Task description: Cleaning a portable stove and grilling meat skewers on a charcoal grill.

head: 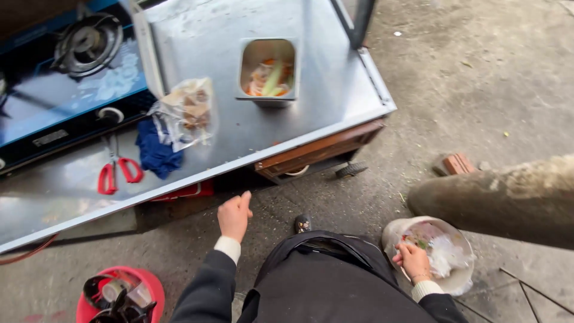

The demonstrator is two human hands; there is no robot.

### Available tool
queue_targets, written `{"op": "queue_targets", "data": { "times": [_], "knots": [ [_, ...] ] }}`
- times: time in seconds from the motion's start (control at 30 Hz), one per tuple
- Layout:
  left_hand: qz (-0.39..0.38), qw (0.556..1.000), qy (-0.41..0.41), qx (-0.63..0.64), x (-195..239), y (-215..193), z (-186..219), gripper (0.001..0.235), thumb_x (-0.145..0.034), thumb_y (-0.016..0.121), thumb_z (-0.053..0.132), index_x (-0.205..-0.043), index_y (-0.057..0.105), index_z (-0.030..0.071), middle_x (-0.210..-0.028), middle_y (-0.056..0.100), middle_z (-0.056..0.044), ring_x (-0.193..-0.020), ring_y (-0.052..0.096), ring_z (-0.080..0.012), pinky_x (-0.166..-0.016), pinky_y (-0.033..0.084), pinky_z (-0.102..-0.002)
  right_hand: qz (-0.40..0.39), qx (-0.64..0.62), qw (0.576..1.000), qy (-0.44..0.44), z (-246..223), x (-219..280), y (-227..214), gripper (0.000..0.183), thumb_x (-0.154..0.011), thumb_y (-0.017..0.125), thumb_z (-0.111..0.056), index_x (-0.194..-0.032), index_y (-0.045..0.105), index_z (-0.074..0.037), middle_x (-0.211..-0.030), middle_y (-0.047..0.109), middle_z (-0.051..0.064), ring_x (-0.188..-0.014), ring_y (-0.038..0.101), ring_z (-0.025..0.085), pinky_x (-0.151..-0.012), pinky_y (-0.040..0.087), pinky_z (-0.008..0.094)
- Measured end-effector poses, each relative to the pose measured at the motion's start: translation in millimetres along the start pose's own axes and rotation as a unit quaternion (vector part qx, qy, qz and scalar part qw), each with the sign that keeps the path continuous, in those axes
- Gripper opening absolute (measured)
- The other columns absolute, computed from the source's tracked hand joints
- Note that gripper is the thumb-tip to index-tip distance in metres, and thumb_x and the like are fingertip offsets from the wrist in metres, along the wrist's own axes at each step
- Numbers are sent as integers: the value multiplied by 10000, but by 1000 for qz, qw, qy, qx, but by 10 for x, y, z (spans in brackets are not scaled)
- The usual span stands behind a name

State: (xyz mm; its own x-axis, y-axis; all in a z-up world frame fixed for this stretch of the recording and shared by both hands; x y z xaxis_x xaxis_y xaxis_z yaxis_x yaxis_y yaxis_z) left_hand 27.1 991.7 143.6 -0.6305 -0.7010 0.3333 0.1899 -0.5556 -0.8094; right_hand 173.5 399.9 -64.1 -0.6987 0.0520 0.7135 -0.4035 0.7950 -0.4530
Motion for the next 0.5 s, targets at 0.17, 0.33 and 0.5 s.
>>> {"op": "queue_targets", "data": {
  "times": [0.17,0.33,0.5],
  "knots": [
    [401,891,148,154,-578,-1451,63,255,-1039,712,99,-807,605,104,-785,690,-34,-709,630,-222,-712,502,-399,-66,174,981,-59,-1281,213,546,515,-1056,509,-396,-776,765,-48,-602,799,88,-544,749,183,-747,566,290],
    [435,876,23,208,-1271,-1832,-366,197,-1017,698,223,-1132,667,66,-1093,716,-91,-971,678,-244,-762,521,-359,-154,248,944,-156,-2418,347,1174,375,-997,586,-367,-789,739,-96,-660,810,59,-612,733,181,-694,559,320],
    [263,900,55,342,-1746,-1196,186,115,-900,730,83,-999,784,57,-795,772,-148,-716,746,-194,-648,608,-303,-263,283,836,-389,-4231,1301,2400,259,-985,620,-287,-1120,783,-136,-826,839,104,-893,771,404,-836,592,507]
  ]
}}
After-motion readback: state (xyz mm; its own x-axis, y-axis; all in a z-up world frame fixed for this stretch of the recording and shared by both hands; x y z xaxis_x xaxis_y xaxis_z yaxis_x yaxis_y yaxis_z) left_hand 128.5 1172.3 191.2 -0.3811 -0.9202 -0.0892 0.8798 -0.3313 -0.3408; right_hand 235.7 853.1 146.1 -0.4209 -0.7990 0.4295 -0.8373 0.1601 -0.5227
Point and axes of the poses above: each hand's wrist, its own x-axis away from the middle knuckle, its own y-axis out of the palm, z = x × y, the point moved 10 cm from there along -x, towards the middle knuckle
